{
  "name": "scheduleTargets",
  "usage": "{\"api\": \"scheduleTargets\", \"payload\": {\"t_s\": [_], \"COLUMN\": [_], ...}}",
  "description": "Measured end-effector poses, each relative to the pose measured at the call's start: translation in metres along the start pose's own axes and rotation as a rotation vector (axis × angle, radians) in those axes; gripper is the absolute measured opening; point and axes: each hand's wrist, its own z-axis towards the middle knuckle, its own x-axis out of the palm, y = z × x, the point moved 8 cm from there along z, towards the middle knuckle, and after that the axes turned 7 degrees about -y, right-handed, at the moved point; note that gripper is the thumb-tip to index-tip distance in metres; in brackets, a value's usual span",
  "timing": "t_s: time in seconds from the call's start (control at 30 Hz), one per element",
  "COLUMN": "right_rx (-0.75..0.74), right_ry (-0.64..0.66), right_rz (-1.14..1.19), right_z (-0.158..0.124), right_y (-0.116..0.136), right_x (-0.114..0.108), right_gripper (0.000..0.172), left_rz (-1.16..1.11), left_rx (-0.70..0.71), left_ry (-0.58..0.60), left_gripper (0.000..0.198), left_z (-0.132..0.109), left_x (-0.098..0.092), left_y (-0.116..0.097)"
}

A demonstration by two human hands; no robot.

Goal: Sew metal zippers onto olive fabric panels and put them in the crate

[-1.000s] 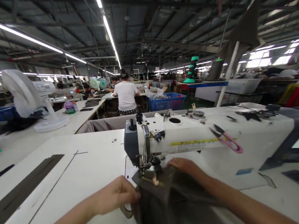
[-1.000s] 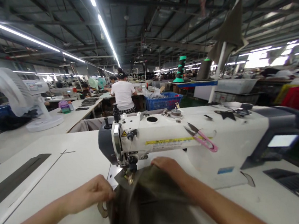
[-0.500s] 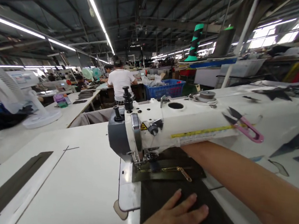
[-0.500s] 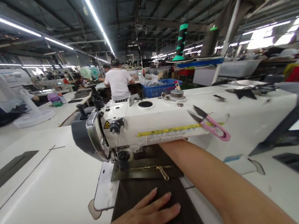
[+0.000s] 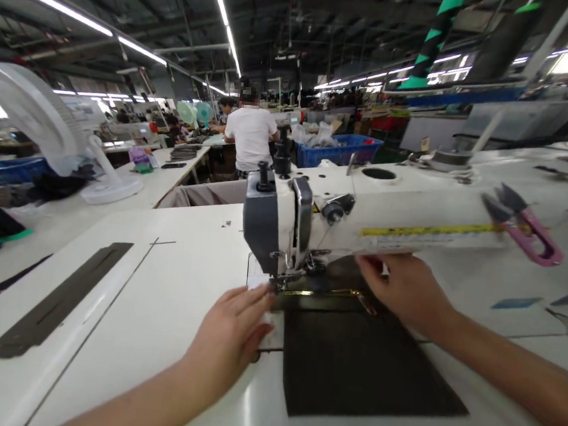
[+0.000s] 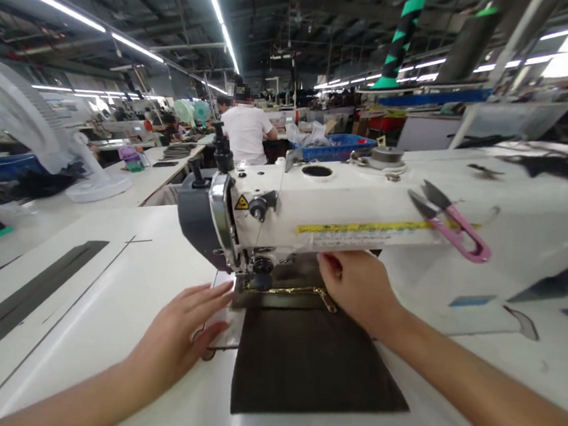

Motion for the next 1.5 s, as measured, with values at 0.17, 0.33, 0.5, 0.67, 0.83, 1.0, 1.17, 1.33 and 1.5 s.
{"api": "scheduleTargets", "payload": {"t_s": [0.17,0.33,0.5,0.67,0.83,1.0,1.17,1.33,1.5], "right_rx": [-0.249,-0.247,-0.176,-0.087,-0.141,-0.160,-0.146,-0.129,-0.125], "right_ry": [0.110,0.251,0.262,0.233,0.280,0.292,0.282,0.268,0.271], "right_rz": [0.212,0.277,0.383,0.388,0.422,0.424,0.447,0.438,0.427], "right_z": [-0.031,-0.027,-0.027,-0.032,-0.030,-0.028,-0.026,-0.024,-0.023], "right_y": [0.085,0.100,0.090,0.083,0.085,0.085,0.086,0.084,0.084], "right_x": [0.010,0.053,0.060,0.061,0.065,0.064,0.063,0.064,0.064], "right_gripper": [0.022,0.027,0.030,0.028,0.027,0.026,0.024,0.020,0.021], "left_rz": [0.071,0.078,0.101,0.101,0.093,0.130,0.173,0.174,0.168], "left_rx": [0.047,0.048,0.044,0.030,0.062,0.080,0.117,0.164,0.167], "left_ry": [0.016,-0.053,-0.072,-0.061,-0.047,0.007,0.004,-0.009,-0.043], "left_gripper": [0.017,0.018,0.018,0.016,0.018,0.017,0.021,0.024,0.024], "left_z": [0.004,0.004,0.005,0.005,0.005,0.005,0.008,0.012,0.012], "left_x": [0.019,0.026,0.022,0.022,0.025,0.029,0.028,0.026,0.026], "left_y": [0.015,0.013,0.009,0.009,0.007,0.006,0.004,0.004,0.006]}}
